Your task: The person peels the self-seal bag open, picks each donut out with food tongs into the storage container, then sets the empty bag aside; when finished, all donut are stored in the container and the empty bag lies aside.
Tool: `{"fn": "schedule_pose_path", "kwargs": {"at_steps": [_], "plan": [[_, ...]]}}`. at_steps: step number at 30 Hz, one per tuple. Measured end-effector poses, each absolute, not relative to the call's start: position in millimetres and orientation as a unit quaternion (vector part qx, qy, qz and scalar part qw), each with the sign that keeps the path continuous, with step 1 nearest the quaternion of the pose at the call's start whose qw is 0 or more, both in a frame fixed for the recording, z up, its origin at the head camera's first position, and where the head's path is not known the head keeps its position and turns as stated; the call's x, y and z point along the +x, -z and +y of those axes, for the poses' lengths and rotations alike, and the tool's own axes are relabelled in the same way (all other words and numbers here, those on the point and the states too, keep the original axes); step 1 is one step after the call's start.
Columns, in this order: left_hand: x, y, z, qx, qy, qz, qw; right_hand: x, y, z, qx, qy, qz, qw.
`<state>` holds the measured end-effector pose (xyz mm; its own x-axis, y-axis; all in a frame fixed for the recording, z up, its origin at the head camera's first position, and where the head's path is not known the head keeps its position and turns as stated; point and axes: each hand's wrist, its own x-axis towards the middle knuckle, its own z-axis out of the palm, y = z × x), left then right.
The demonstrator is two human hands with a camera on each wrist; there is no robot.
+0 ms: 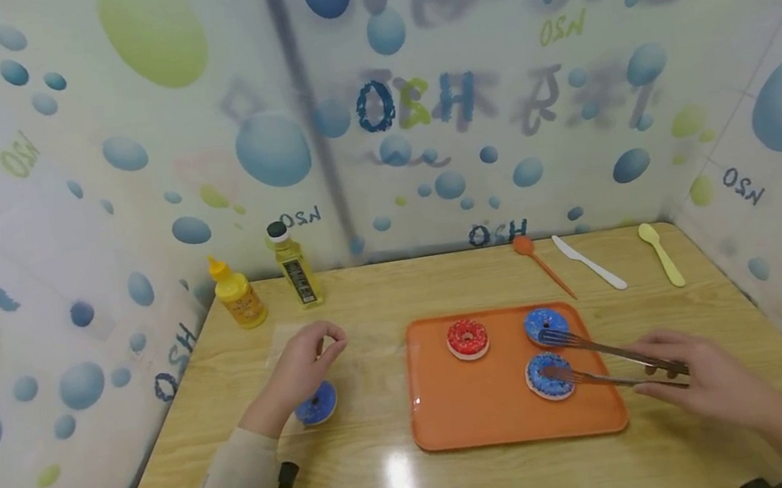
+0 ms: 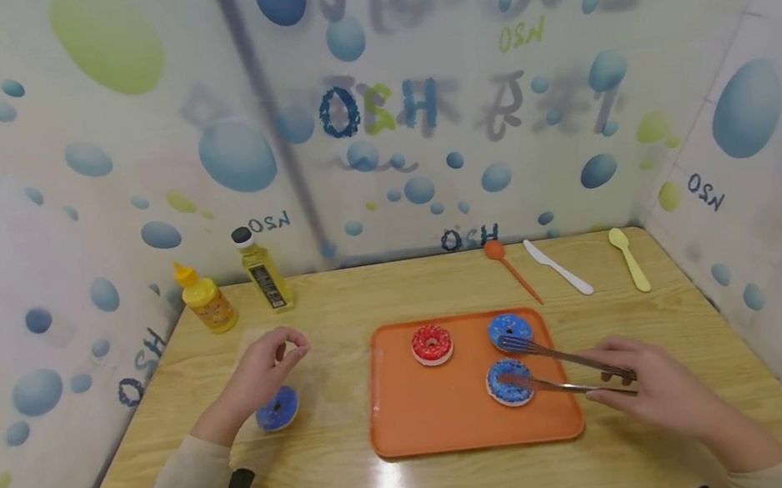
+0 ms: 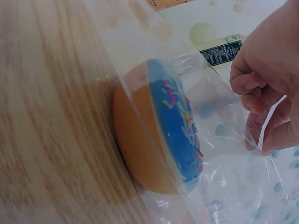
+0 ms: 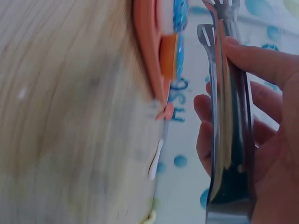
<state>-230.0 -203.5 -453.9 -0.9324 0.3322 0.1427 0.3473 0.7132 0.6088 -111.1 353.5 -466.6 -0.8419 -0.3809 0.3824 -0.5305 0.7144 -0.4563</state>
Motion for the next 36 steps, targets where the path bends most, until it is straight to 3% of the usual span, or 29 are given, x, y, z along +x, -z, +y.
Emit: {"fn": "schedule_pose_path", "kwargs": {"at_steps": [9,24,36], "plan": [[-231,455,-204,-0.188,0.331,-0.924,0.020,-121,458,301,0.247,-0.305,-0.916,0.087],[-231,454,-205,-0.189,0.333,-0.923,0.016,-135,458,229,0.210,-0.282,-0.932,0.082],[-234,457,-205,-0.193,0.331,-0.923,0.026,-151,460,184,0.254,-0.225,-0.938,0.076]]}}
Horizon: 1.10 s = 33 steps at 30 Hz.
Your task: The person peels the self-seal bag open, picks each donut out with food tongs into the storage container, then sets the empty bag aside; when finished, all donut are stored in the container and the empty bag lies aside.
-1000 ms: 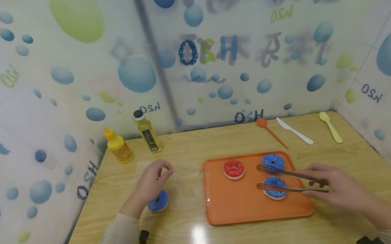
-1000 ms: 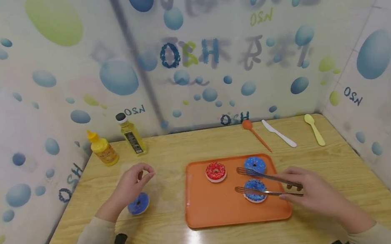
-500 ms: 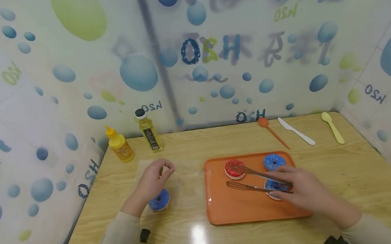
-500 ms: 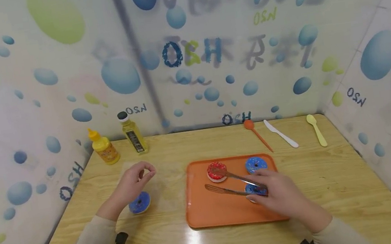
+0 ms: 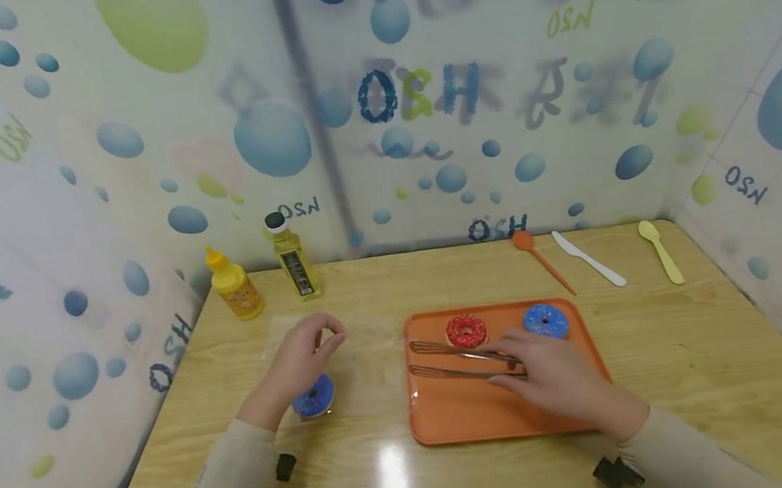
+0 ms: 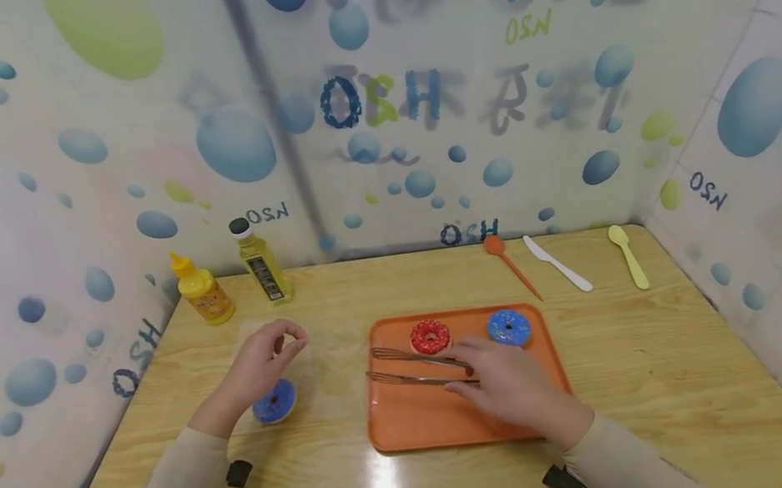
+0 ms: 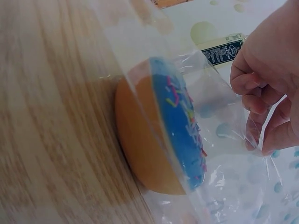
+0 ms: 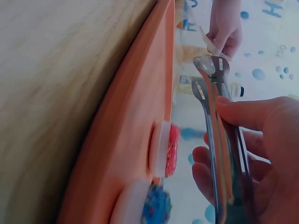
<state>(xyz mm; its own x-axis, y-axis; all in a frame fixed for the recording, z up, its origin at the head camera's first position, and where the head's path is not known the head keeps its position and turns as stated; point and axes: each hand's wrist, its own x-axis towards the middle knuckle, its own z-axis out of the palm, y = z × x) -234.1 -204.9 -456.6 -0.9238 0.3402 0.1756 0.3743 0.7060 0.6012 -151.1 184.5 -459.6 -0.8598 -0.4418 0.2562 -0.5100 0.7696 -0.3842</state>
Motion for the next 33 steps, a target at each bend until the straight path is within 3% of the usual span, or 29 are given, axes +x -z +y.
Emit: {"fn": "schedule_pose_path", "kwargs": {"at_steps": [12,33], "plan": [[-234,456,-203,-0.204,0.330,-0.921,0.028,-171,464,150,0.297,-0.169,-0.936,0.086],[-231,452,-199,-0.206,0.328,-0.921,0.032,-192,470,96,0.345,-0.221,-0.912,-0.008]]}}
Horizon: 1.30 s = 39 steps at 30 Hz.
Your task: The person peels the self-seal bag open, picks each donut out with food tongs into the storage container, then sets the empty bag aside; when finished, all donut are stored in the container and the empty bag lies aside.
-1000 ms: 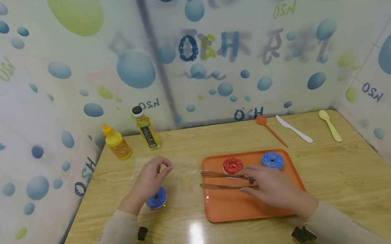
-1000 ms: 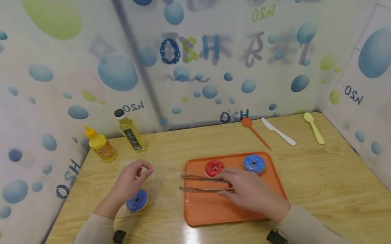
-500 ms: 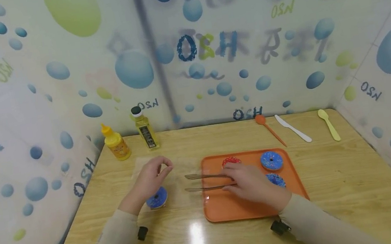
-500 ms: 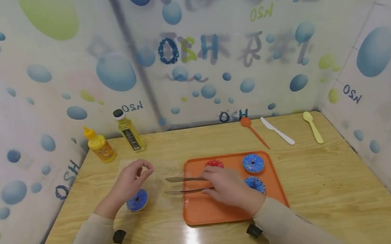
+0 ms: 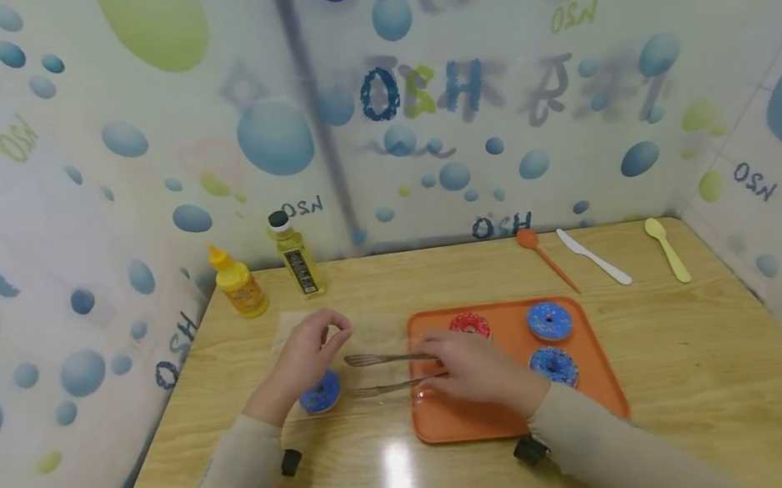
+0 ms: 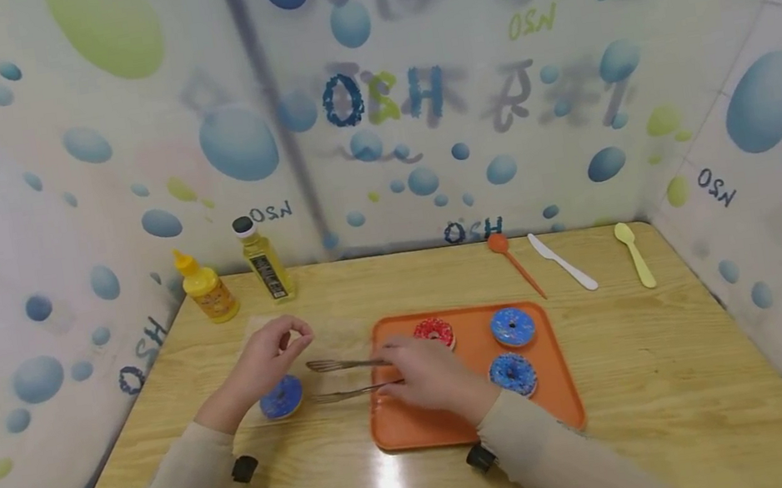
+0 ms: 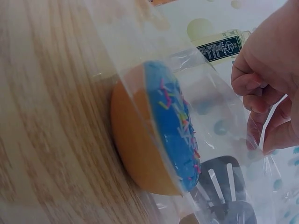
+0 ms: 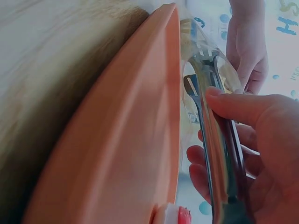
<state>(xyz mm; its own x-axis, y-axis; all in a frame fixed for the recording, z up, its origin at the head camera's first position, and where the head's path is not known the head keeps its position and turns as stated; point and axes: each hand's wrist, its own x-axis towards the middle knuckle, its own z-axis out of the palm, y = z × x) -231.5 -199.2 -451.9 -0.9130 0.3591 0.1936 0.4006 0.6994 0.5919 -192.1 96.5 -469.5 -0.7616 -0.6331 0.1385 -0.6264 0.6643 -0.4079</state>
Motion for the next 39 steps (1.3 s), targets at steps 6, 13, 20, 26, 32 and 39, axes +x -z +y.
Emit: {"fn": "schedule_pose_path", "kwargs": {"at_steps": [6,13,20,26,32,39], "plan": [[-231,452,-198,-0.203,0.335,-0.920,0.028,-197,471,88,-0.348,0.223,0.910,0.017],[-231,452,-198,-0.201,0.332,-0.921,0.027,-201,469,80,-0.363,0.232,0.902,0.020],[-231,453,-199,-0.199,0.327,-0.923,0.032,-207,471,75,-0.371,0.235,0.898,0.029],[-231,454,-199,-0.201,0.326,-0.923,0.034,-211,471,69,-0.371,0.238,0.896,0.049],[-231,456,-200,-0.199,0.326,-0.924,0.029,-210,468,66,-0.373,0.228,0.897,0.061],[-230,457,-201,-0.198,0.324,-0.924,0.029,-207,471,68,-0.380,0.231,0.894,0.049]]}}
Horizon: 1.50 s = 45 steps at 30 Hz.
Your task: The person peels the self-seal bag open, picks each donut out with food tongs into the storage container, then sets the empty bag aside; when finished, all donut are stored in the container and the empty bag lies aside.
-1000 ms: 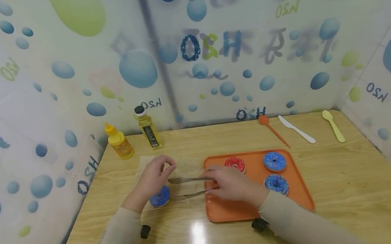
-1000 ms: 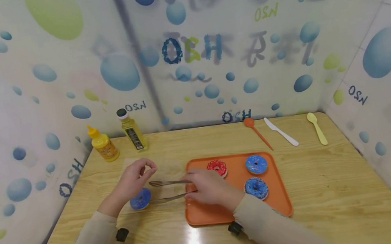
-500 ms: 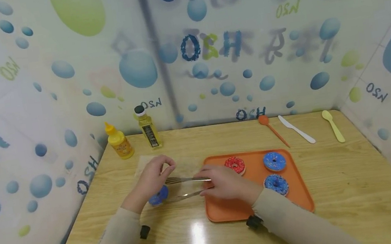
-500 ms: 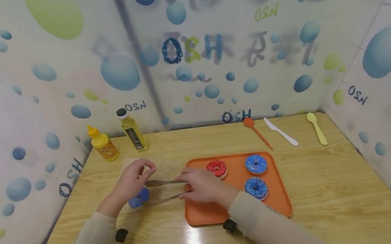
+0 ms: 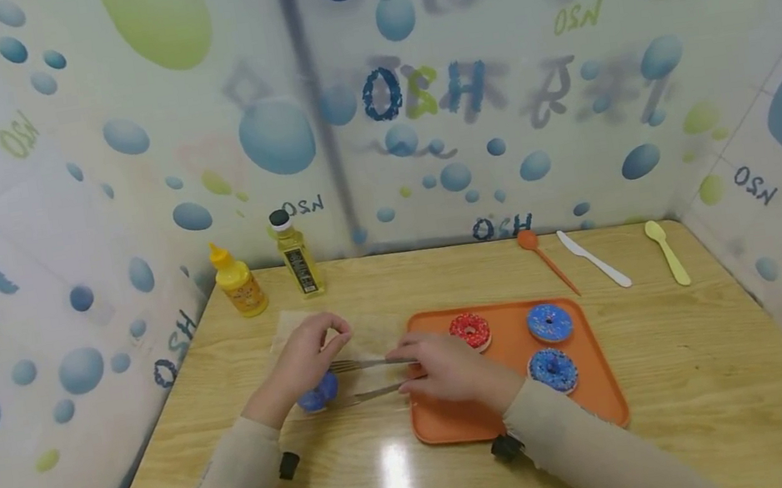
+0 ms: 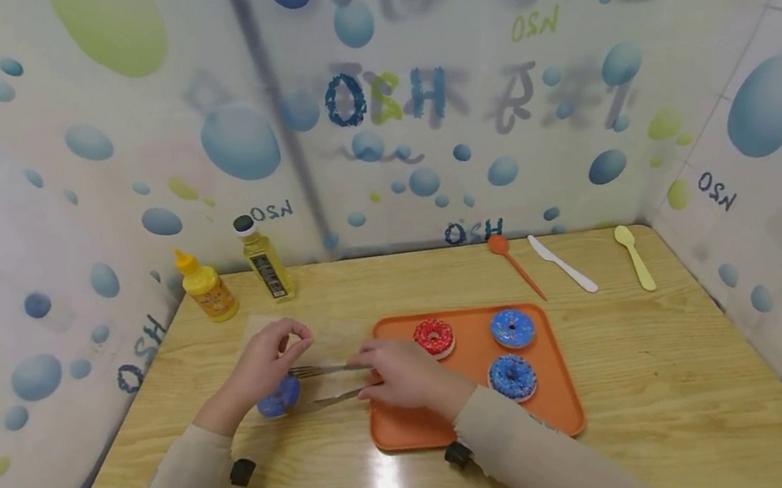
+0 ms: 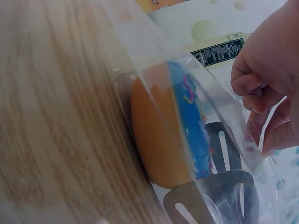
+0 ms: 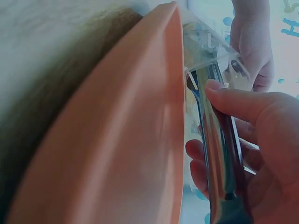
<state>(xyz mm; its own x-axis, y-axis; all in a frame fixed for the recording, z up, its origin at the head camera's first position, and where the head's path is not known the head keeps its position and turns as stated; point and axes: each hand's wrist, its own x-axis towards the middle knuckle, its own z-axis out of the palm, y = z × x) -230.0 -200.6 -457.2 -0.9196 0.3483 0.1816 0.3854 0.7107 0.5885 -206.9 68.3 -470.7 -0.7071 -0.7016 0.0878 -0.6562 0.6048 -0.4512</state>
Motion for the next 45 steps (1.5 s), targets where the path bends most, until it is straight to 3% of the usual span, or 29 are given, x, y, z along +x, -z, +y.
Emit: {"fn": "schedule_pose_path", "kwargs": {"at_steps": [14,25,45], "plan": [[-230,462,-209,-0.195,0.328,-0.924,0.018,-195,475,99,-0.344,0.255,0.904,0.015],[-231,460,-214,-0.192,0.324,-0.926,0.024,-177,466,136,-0.309,0.273,0.911,0.030],[-225,464,-233,-0.152,0.323,-0.934,0.003,-142,464,211,-0.302,0.264,0.915,-0.051]]}}
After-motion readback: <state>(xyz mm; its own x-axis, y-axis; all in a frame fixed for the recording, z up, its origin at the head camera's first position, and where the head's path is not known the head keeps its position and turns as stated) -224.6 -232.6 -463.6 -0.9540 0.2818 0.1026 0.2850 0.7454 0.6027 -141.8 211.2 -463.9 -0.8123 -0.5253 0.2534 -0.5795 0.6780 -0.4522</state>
